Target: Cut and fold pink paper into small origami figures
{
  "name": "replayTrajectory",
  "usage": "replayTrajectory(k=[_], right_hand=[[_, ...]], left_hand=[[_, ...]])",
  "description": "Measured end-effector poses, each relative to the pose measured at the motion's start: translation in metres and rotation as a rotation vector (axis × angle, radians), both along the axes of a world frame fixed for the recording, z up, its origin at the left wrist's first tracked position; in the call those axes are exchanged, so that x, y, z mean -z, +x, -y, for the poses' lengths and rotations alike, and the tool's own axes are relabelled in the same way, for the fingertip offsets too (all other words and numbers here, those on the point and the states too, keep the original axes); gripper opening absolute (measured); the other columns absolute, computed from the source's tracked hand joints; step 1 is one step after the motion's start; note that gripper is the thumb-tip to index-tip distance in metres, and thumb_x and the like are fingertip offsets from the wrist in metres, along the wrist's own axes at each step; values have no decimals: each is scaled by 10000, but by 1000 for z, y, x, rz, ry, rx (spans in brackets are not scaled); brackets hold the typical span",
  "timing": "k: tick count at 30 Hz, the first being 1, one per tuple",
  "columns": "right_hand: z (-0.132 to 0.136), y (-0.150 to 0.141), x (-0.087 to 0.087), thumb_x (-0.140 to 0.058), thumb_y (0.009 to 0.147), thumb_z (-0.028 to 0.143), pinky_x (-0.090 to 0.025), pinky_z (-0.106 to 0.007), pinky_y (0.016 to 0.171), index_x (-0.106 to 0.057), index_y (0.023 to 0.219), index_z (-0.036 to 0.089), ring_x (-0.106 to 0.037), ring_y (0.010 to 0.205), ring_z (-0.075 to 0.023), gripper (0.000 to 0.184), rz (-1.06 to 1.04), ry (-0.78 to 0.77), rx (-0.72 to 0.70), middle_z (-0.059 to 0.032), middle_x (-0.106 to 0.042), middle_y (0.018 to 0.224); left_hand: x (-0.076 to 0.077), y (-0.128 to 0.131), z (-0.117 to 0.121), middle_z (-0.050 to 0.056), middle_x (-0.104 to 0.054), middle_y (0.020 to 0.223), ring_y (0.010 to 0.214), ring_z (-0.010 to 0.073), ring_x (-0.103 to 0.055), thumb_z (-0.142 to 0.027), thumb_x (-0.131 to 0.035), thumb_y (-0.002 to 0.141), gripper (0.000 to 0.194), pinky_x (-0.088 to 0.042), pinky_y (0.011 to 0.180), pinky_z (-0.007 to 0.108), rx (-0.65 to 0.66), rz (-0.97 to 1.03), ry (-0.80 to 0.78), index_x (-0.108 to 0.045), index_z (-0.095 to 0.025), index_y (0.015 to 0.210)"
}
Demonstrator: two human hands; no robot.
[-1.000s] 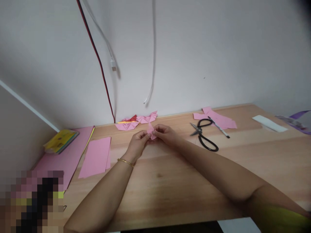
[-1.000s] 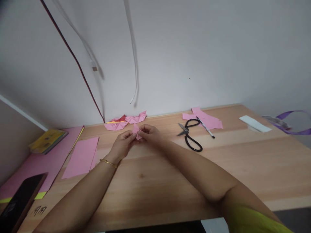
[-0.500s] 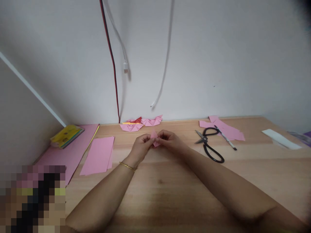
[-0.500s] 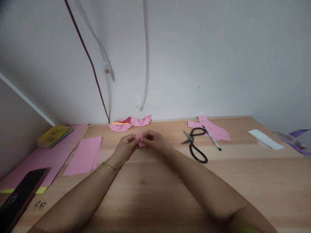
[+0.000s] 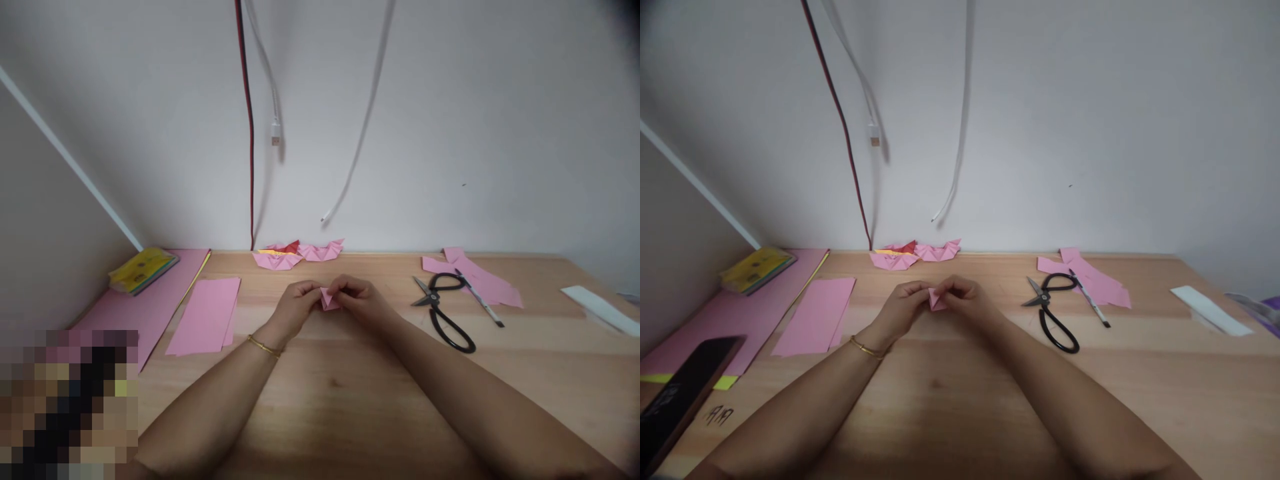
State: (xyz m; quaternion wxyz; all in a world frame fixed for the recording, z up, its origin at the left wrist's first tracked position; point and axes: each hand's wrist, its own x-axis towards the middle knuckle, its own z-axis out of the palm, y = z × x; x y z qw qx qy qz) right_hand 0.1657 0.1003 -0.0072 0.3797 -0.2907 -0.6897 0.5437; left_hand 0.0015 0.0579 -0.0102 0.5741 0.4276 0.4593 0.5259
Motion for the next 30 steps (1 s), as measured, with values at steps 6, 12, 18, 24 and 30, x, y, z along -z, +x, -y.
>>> replayTrajectory(k=[6, 12, 18, 24, 30], right_hand=[[-1, 1, -3, -568, 814, 251, -452, -290, 684, -664, 808, 191, -569, 750, -150, 114, 65, 203, 2, -44, -600, 802], [-2, 1, -1, -545, 795, 170, -469, -318, 719, -695, 829, 215, -584, 771, -166, 160, 99, 310, 51, -54, -607, 815], [-6, 6, -2, -588, 798, 287, -455, -291, 740, -623, 934, 196, -573, 821, -156, 167, 28, 91, -6, -41, -610, 904], [-6, 7, -8, -499, 852, 381, -395, -236, 620, -572, 817, 177, -499, 659, -117, 220, 101, 6, 92, 15, -542, 702], [0, 2, -12, -533, 810, 368, -350, -229, 546, -564, 748, 165, -463, 595, -113, 214, 270, 56, 82, 16, -529, 635]], left_hand=[[-6, -1, -1, 60, -651, 709, 666, 154, -591, -240, -644, 682, 121, -479, 694, 294, 39, 157, -68, -686, -127, 691], [-6, -3, 0, 57, -642, 710, 700, 149, -589, -340, -663, 728, 228, -468, 710, 281, 85, 90, -15, -674, -116, 684], [-4, -2, -1, 41, -638, 684, 684, 146, -594, -331, -706, 691, 229, -481, 700, 291, 33, 101, -56, -681, -108, 733], [-4, -1, -1, 34, -636, 692, 647, 140, -587, -367, -695, 701, 253, -508, 615, 283, -5, 2, -65, -653, -118, 719], [0, -1, -1, 57, -669, 751, 643, 152, -612, -396, -658, 734, 280, -509, 615, 289, 51, -90, -21, -678, -127, 810]])
